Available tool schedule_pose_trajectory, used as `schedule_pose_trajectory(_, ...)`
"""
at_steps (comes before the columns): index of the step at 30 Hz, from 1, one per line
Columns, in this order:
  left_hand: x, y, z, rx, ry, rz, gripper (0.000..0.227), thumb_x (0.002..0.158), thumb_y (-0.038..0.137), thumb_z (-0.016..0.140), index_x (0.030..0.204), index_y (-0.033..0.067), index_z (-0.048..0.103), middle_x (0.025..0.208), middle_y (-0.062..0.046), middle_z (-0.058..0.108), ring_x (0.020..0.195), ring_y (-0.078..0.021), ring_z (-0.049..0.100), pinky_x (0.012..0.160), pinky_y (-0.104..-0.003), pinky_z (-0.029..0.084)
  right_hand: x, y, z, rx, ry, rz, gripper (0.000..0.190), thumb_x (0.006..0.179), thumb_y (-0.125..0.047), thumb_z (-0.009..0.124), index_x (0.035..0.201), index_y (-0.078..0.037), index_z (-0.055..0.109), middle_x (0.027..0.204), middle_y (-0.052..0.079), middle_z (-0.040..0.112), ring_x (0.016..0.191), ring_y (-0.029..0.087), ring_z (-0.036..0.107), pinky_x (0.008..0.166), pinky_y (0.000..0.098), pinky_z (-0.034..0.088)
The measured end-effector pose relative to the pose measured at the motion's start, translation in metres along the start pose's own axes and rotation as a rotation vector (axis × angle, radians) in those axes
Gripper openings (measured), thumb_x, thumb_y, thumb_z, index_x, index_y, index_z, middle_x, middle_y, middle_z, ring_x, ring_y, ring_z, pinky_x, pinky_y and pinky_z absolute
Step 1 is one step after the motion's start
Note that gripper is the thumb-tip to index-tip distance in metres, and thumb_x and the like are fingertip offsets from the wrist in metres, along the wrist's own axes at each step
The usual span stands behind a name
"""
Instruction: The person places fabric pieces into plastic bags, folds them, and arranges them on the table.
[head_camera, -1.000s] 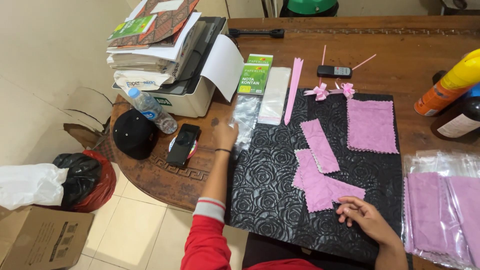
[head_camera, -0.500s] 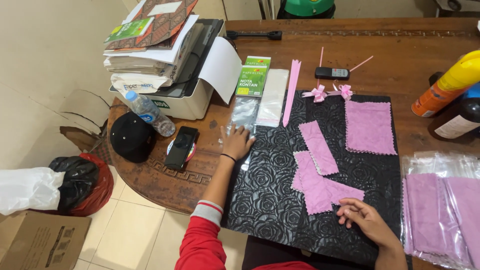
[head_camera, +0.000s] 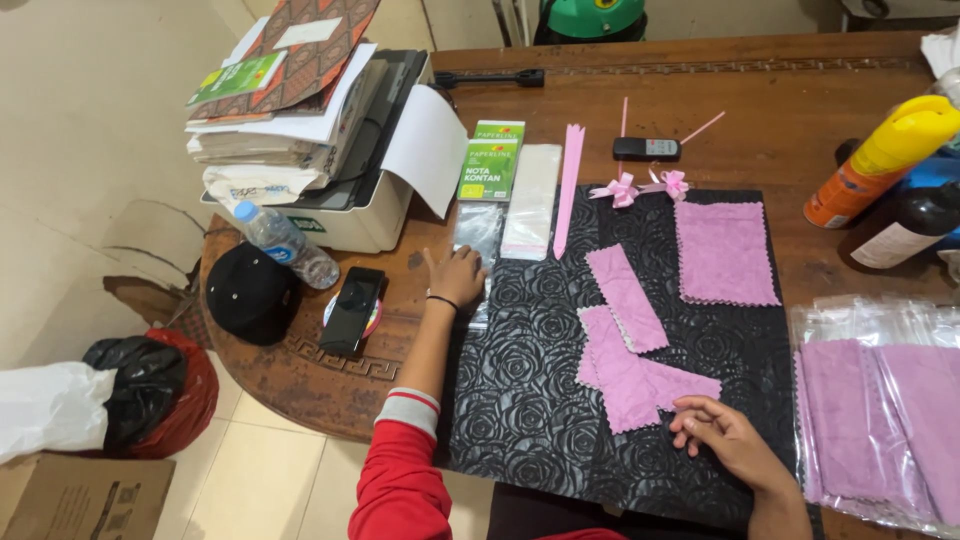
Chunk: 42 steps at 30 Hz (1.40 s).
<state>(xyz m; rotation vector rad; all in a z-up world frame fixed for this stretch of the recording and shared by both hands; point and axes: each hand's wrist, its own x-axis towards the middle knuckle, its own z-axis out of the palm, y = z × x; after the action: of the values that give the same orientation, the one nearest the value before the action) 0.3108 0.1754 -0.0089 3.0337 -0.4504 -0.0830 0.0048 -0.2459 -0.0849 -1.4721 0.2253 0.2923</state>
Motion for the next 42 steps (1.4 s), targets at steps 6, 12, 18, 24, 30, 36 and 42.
schedule_pose_trajectory(6, 0.006, 0.002, -0.003, -0.034, -0.023, -0.012, 0.043, 0.103, 0.038, 0.041, 0.134, 0.0155, 0.061, 0.159, -0.011, 0.042, 0.15, -0.0352, 0.033, 0.115, -0.081, 0.007, 0.002, 0.006, -0.002, 0.031, -0.006, -0.016, 0.035, 0.093, -0.006, 0.065, 0.125, 0.007, 0.068, 0.094, 0.024, 0.079, 0.073, 0.031, 0.076, 0.058, 0.0374, 0.056)
schedule_pose_trajectory(12, -0.001, 0.009, 0.03, 0.004, 0.167, 0.054, 0.039, 0.1, 0.043, 0.047, 0.12, 0.0157, 0.067, 0.131, -0.01, 0.062, 0.127, -0.035, 0.051, 0.108, -0.073, 0.026, 0.001, 0.005, -0.001, 0.033, -0.03, -0.033, 0.034, 0.093, -0.007, 0.065, 0.125, 0.006, 0.068, 0.093, 0.022, 0.079, 0.073, 0.029, 0.076, 0.057, 0.0364, 0.057)
schedule_pose_trajectory(18, -0.007, 0.009, 0.033, -0.049, 0.155, 0.057, 0.048, 0.101, 0.049, 0.046, 0.128, 0.0143, 0.065, 0.137, -0.01, 0.059, 0.131, -0.0344, 0.049, 0.108, -0.078, 0.022, -0.003, -0.005, 0.004, 0.011, -0.026, -0.003, 0.033, 0.095, -0.007, 0.063, 0.125, 0.004, 0.068, 0.094, 0.021, 0.078, 0.075, 0.028, 0.075, 0.058, 0.0362, 0.057)
schedule_pose_trajectory(24, -0.006, 0.006, 0.038, -0.041, 0.163, 0.054, 0.05, 0.101, 0.051, 0.044, 0.128, 0.0136, 0.064, 0.141, -0.01, 0.059, 0.133, -0.0345, 0.05, 0.108, -0.078, 0.024, -0.005, -0.007, 0.006, 0.017, -0.044, -0.036, 0.031, 0.095, -0.009, 0.064, 0.123, 0.003, 0.069, 0.093, 0.019, 0.078, 0.072, 0.026, 0.075, 0.056, 0.0332, 0.056)
schedule_pose_trajectory(30, -0.005, 0.002, 0.034, -0.074, 0.123, 0.064, 0.052, 0.101, 0.052, 0.043, 0.131, 0.0139, 0.063, 0.143, -0.01, 0.058, 0.135, -0.0331, 0.048, 0.112, -0.075, 0.021, -0.005, -0.01, 0.008, 0.005, -0.05, -0.038, 0.032, 0.095, -0.009, 0.063, 0.124, 0.003, 0.068, 0.093, 0.018, 0.078, 0.072, 0.025, 0.075, 0.057, 0.0328, 0.057)
schedule_pose_trajectory(36, -0.005, 0.001, 0.032, -0.073, 0.124, 0.068, 0.048, 0.1, 0.052, 0.047, 0.125, 0.0153, 0.065, 0.14, -0.01, 0.059, 0.132, -0.0339, 0.051, 0.11, -0.075, 0.024, -0.006, -0.01, 0.009, 0.007, -0.033, -0.049, 0.03, 0.093, -0.012, 0.067, 0.12, 0.003, 0.07, 0.091, 0.018, 0.079, 0.071, 0.023, 0.075, 0.057, 0.0321, 0.058)
schedule_pose_trajectory(42, -0.019, 0.006, 0.017, -0.03, 0.179, 0.075, 0.045, 0.103, 0.05, 0.055, 0.134, 0.0187, 0.065, 0.141, -0.01, 0.061, 0.139, -0.0292, 0.051, 0.116, -0.066, 0.03, -0.006, 0.003, 0.007, -0.01, -0.146, -0.137, 0.039, 0.094, -0.011, 0.067, 0.131, 0.002, 0.066, 0.102, 0.02, 0.078, 0.089, 0.024, 0.077, 0.069, 0.0329, 0.065)
